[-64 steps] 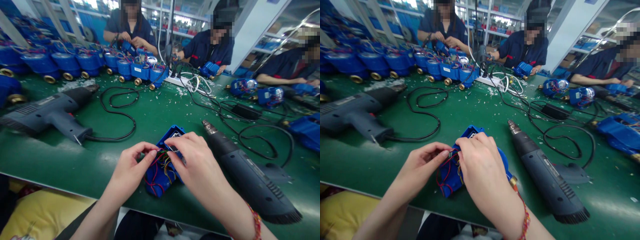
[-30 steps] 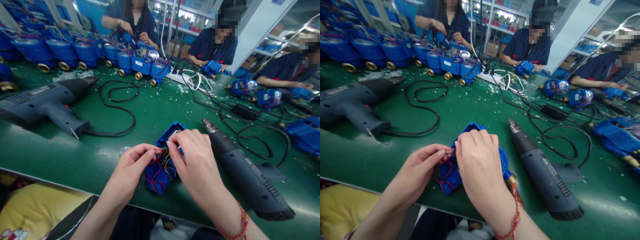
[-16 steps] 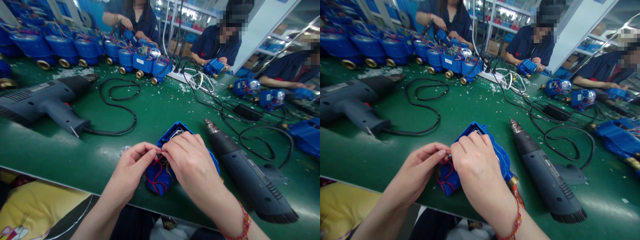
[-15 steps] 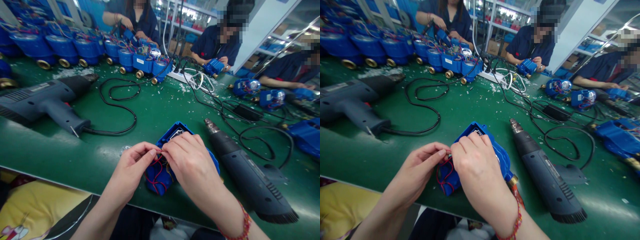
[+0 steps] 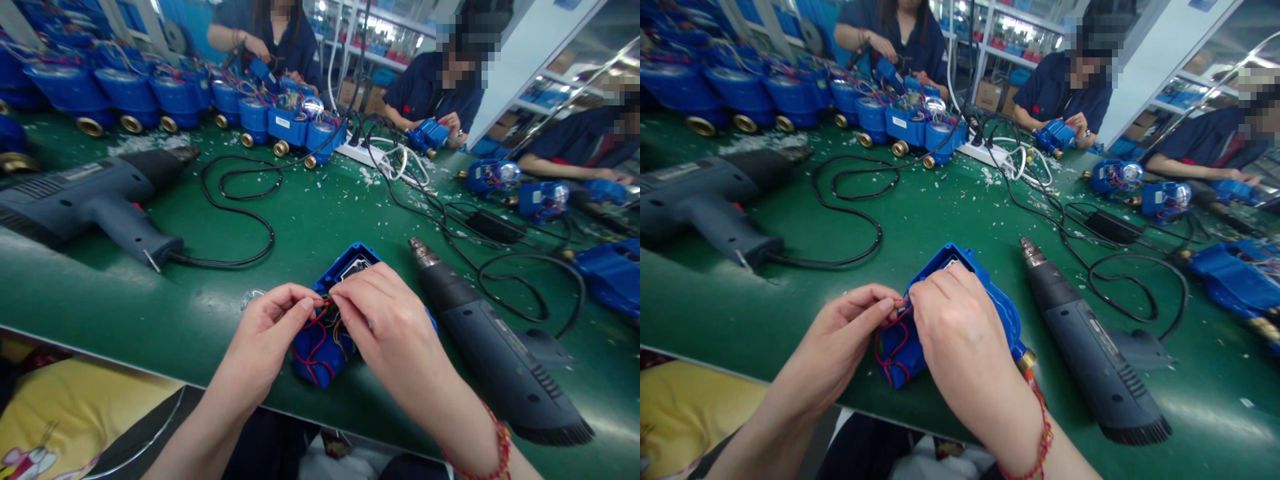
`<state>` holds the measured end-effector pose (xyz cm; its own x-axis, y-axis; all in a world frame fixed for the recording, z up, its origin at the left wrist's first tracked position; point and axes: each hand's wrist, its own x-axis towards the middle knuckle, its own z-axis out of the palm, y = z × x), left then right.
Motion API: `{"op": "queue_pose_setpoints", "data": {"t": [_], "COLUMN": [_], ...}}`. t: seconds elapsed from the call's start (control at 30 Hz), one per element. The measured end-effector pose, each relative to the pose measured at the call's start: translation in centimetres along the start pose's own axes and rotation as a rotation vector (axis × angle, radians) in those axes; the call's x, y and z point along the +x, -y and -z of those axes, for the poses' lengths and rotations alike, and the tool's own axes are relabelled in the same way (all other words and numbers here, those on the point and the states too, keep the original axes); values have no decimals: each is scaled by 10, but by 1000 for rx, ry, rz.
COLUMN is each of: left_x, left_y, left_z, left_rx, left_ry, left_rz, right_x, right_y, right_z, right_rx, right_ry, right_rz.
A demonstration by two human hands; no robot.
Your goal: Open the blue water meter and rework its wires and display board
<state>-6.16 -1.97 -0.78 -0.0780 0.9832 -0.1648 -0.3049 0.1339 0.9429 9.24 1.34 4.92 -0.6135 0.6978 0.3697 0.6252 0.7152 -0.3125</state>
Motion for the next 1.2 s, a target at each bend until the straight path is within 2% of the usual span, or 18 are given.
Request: {"op": "queue_pose_setpoints", "data": {"t": [0.2, 0.3, 0.53, 0.77, 0.87, 1.0, 1.07, 1.13, 1.2], "left_x": [-1, -1, 0, -2, -2, -2, -1, 0, 0], "left_y": [2, 3, 4, 1, 1, 3, 4, 4, 3], "left_z": [1, 1, 0, 2, 2, 0, 0, -1, -1], "left_rx": [-41, -51, -53, 118, 121, 15, -45, -79, -105], "left_ry": [-13, -7, 15, -3, -19, -33, -26, -29, -30], "left_rz": [31, 33, -3, -143, -130, -21, 31, 56, 68], "right_x": [5, 8, 5, 6, 6, 10, 11, 12, 12], "right_y": [3, 4, 0, 1, 2, 3, 3, 2, 0], "right_z": [3, 3, 1, -3, -2, 1, 2, 3, 3], "right_rx": [33, 0, -58, -70, 22, 141, 115, 51, 2], "right_ry": [-163, -189, 96, 70, 27, -170, -221, -196, -118], "right_rz": [-136, -131, -17, 98, 20, -138, -182, -197, -175]}}
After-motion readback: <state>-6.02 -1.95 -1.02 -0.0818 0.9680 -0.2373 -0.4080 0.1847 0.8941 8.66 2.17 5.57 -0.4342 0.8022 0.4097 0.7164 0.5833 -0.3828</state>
